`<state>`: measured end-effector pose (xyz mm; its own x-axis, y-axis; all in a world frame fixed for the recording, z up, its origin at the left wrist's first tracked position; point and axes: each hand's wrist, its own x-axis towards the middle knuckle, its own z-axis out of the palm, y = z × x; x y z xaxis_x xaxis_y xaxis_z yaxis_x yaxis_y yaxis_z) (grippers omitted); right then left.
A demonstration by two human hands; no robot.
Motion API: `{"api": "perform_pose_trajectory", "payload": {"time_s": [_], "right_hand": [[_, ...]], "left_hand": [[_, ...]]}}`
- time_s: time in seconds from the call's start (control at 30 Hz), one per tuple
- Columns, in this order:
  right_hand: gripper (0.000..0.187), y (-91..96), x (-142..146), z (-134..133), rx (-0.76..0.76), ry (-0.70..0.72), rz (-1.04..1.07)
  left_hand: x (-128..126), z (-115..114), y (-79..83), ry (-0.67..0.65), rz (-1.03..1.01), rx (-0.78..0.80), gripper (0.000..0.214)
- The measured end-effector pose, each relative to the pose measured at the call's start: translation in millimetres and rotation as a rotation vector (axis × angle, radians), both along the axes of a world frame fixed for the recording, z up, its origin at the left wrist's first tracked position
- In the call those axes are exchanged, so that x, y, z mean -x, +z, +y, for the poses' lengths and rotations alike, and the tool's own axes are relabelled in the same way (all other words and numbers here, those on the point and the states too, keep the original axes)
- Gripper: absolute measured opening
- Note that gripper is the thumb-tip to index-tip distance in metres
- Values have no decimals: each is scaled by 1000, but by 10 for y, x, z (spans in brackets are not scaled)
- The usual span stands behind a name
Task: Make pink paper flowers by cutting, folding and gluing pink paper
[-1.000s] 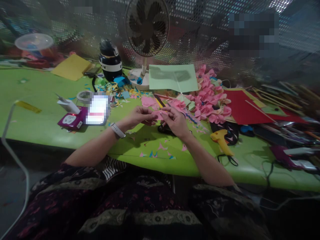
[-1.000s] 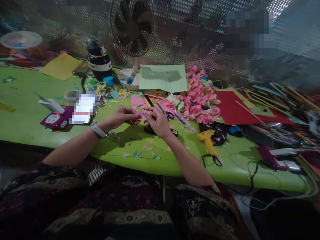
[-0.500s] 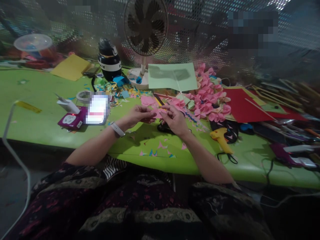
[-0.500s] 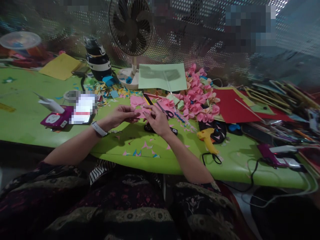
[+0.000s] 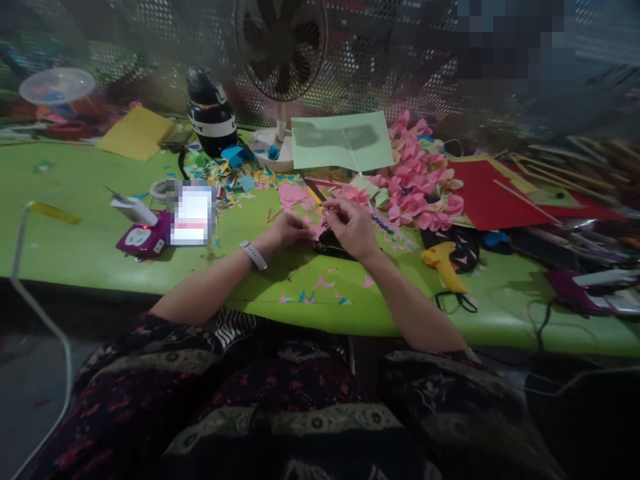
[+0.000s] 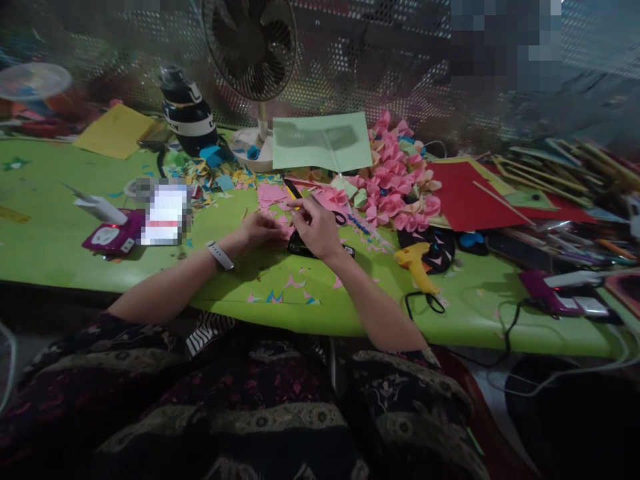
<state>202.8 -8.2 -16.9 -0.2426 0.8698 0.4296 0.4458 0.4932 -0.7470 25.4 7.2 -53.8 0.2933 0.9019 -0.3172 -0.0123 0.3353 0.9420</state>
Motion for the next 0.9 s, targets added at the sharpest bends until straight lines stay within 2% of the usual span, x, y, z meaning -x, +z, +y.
{"api": "perform_pose_trajectory", "payload": {"time_s": [0.13, 0.2, 0.43, 0.57, 0.77, 0.9], "right_hand": [[25, -29, -9, 23, 9, -15, -18], [27, -63, -12, 67, 4, -34, -62], [56, -167, 25, 289, 61, -88, -241], [67, -203, 41, 358, 49, -98, -348], [58, -287, 78, 396, 51, -48, -434], [53, -306, 118, 405, 63, -65, -494]], "left_hand": [[41, -48, 19, -194, 23, 42, 13], [60, -62, 38, -240, 29, 46, 17], [38, -54, 55, -199, 30, 112, 18], [42, -46, 55, -206, 38, 115, 20], [46, -47, 64, -179, 56, 135, 20], [37, -54, 92, -168, 84, 156, 21]]}}
